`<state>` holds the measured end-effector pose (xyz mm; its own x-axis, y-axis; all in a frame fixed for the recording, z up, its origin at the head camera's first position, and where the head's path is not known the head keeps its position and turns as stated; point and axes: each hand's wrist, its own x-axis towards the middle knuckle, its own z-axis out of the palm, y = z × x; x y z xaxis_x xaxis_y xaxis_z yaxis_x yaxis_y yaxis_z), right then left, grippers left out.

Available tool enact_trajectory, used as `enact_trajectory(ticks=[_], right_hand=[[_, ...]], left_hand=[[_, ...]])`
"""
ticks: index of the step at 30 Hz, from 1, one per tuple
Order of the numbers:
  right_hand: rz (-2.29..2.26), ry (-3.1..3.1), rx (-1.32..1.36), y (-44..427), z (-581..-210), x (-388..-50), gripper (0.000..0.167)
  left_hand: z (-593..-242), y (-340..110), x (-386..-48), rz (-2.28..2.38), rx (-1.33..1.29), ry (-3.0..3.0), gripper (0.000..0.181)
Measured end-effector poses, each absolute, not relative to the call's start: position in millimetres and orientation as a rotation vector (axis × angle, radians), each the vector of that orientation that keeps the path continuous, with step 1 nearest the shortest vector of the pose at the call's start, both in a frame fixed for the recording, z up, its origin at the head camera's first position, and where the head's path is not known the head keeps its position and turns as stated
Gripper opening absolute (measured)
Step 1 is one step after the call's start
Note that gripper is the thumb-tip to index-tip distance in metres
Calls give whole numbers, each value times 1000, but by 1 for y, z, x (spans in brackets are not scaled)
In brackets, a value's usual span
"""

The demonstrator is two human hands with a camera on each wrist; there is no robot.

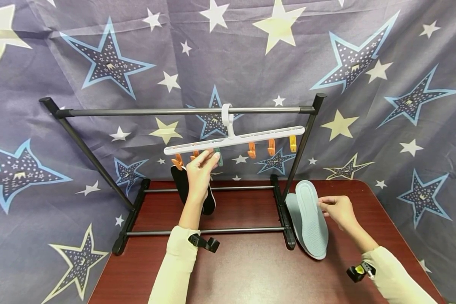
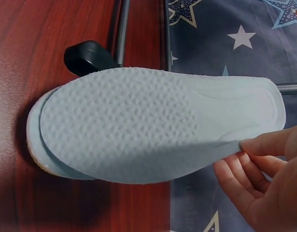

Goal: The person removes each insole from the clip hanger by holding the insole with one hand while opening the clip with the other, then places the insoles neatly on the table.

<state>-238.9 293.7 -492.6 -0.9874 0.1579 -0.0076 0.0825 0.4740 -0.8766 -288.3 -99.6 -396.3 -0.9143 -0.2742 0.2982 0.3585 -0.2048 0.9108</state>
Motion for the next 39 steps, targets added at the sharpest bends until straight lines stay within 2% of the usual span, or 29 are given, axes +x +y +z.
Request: enact_trajectory(ticks=[39], right_hand=[[1461, -2632, -256, 288, -519, -259, 22]], left_hand=[[-396, -99, -288, -2173, -104, -1654, 33]])
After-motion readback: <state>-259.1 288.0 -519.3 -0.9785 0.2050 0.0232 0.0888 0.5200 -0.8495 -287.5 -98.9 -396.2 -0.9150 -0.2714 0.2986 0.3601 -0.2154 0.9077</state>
